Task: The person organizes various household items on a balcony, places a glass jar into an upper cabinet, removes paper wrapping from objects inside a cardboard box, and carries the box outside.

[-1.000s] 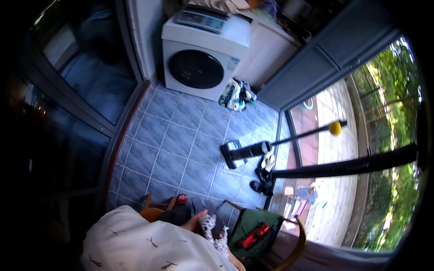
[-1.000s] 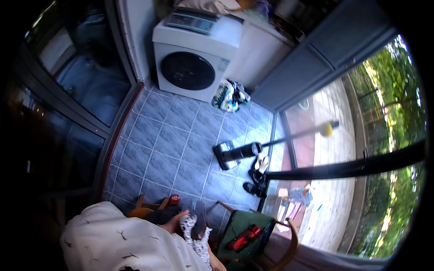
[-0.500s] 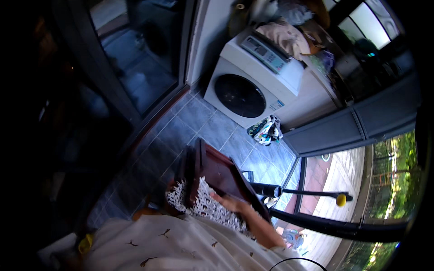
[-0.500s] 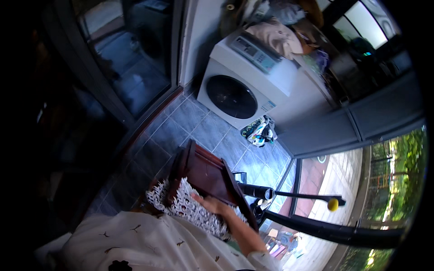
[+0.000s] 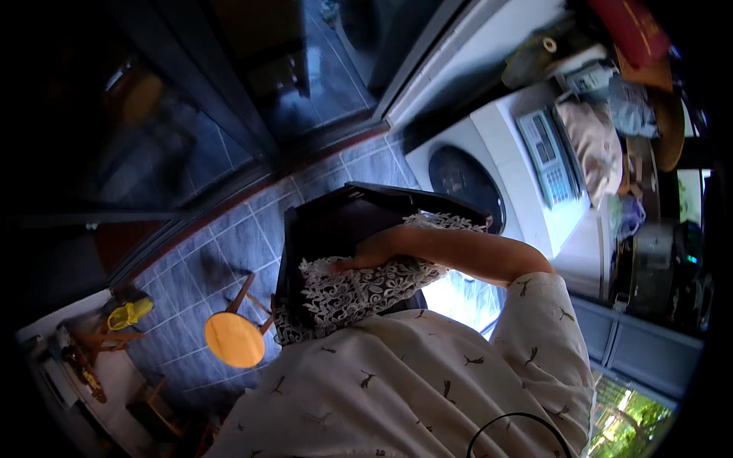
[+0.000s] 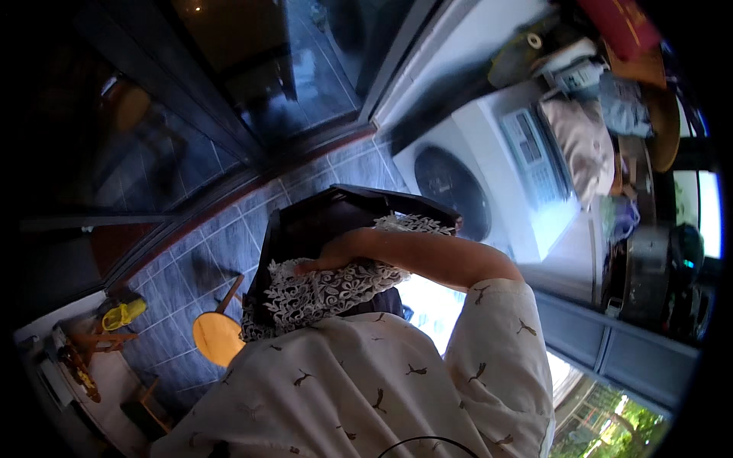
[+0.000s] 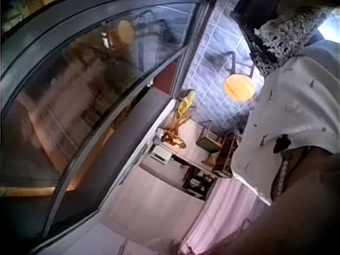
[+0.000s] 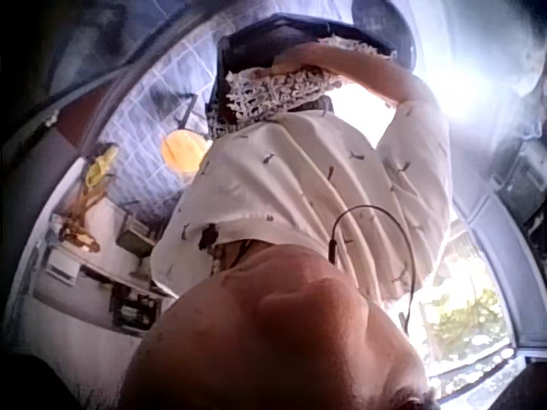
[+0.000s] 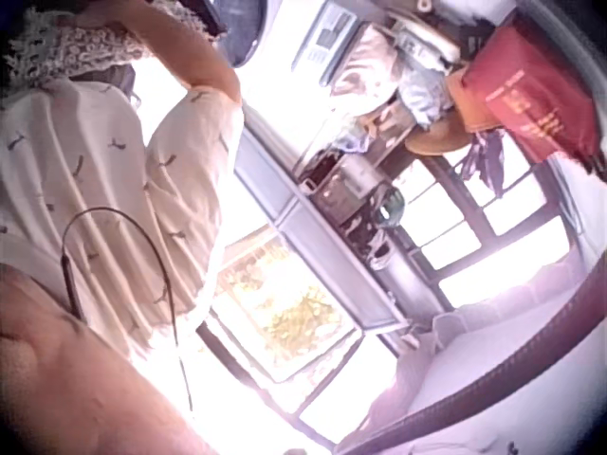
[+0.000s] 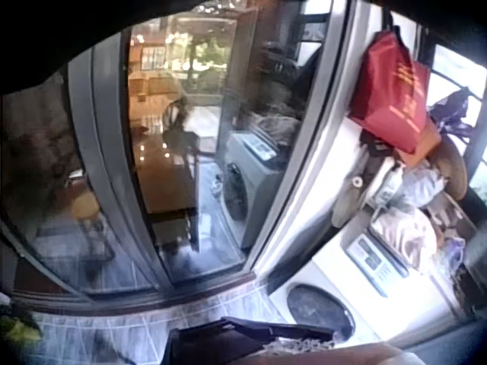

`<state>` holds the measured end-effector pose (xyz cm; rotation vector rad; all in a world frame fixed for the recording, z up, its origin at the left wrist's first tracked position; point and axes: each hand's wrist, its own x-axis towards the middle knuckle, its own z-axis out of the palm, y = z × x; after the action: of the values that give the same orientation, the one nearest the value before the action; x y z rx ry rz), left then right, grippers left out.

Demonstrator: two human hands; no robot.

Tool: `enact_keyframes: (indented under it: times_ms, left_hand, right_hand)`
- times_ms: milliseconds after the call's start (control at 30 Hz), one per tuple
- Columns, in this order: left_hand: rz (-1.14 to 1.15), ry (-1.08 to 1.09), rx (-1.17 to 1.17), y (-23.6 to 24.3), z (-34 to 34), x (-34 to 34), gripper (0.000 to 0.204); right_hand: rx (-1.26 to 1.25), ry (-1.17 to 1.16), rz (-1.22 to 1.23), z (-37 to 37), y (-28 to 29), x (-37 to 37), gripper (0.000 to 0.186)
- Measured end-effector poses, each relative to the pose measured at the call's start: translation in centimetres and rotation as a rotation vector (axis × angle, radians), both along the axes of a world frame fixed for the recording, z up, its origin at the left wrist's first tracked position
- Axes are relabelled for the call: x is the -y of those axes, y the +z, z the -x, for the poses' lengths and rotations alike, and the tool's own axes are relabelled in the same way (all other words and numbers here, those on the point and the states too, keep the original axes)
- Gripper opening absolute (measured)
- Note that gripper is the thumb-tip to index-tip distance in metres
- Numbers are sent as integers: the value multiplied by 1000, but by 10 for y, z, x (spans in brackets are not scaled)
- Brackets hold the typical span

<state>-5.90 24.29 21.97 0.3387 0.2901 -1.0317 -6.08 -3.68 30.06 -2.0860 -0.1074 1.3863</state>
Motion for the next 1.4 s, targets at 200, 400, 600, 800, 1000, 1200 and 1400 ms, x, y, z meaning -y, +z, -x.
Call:
enact_keyframes:
  times_ms: [200, 400, 600, 800, 1000, 1200, 1400]
  left_hand:
    - [62, 85, 42, 1, 6, 18, 72]
    - [177, 181, 95, 1, 21, 27, 74]
    - [267, 298, 112, 1, 46, 14, 75]
    - [337, 371, 155, -1, 55, 9, 77]
    - [366, 446, -175, -14, 59, 14, 76]
    - [89, 309, -292, 36, 12, 37, 74]
    - [668, 279, -614, 29, 6, 45, 74]
  right_hand:
    - [-40, 162, 120, -38, 0, 9, 106]
    - [38, 246, 210, -53, 3, 5, 115]
    - [-252, 294, 366, -58, 48, -26, 120]
    - [-292, 228, 379, -64, 51, -48, 120]
    - [-349, 122, 465, -64, 41, -55, 117]
    - [-254, -270, 328, -58, 31, -14, 106]
    - [-85, -164, 287, -70, 49, 5, 103]
